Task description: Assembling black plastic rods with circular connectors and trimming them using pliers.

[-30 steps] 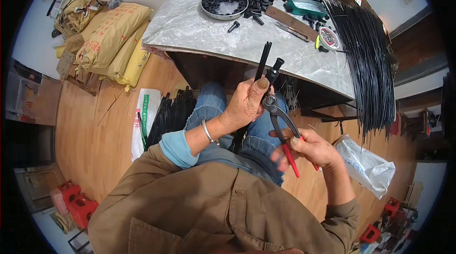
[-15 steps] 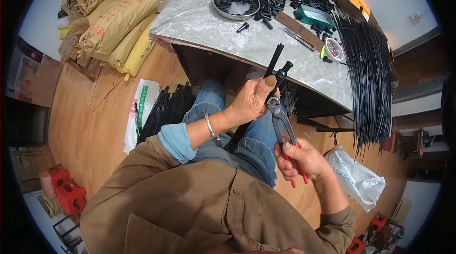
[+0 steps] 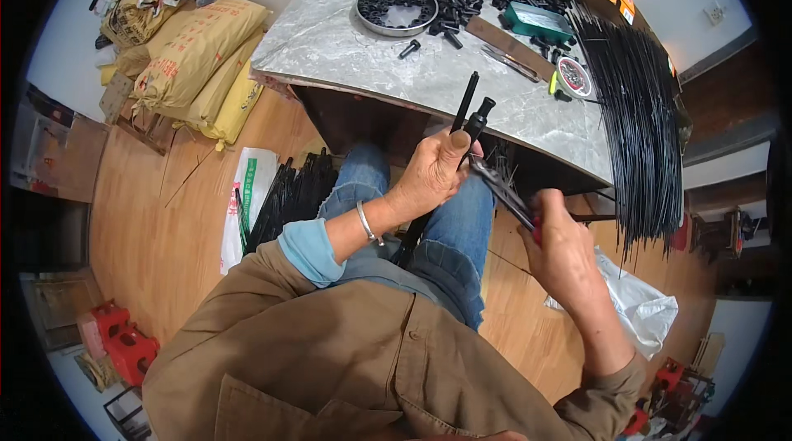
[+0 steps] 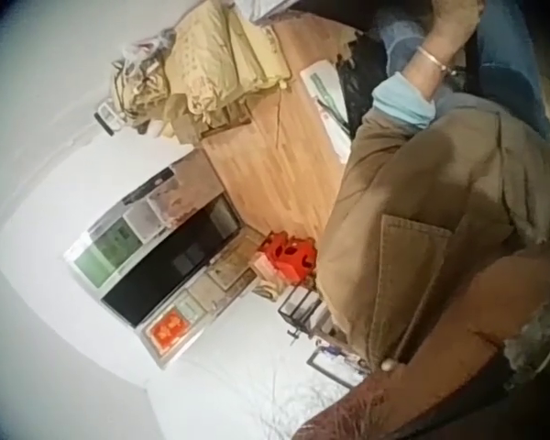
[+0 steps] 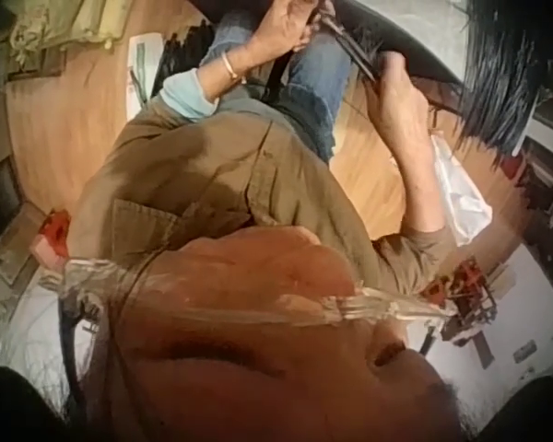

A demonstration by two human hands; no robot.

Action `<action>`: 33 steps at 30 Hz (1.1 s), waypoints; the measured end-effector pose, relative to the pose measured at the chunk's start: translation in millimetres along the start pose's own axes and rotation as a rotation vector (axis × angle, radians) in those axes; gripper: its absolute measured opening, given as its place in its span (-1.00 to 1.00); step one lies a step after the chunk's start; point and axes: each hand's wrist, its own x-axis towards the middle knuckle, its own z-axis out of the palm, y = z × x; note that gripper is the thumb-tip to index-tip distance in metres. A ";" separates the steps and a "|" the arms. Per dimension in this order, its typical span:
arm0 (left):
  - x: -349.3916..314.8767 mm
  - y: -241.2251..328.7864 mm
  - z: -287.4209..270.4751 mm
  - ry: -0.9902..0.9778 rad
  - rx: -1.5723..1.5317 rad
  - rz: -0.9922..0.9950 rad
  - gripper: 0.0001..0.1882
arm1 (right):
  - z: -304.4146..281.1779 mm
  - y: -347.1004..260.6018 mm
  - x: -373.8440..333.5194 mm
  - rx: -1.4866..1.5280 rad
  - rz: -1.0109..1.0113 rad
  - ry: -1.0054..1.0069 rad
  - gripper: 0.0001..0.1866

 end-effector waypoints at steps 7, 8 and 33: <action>3.5 -8.8 -0.8 0.005 -0.073 0.006 -0.39 | -3.5 4.0 7.2 -0.146 -0.189 0.337 -0.51; 3.4 -8.0 -0.8 0.016 -0.065 0.015 -0.41 | -2.7 4.7 9.9 -0.144 -0.186 0.340 -0.51; 7.6 11.9 18.3 0.075 0.013 -0.033 -0.60 | 31.2 40.7 4.8 0.936 0.192 -0.707 -0.75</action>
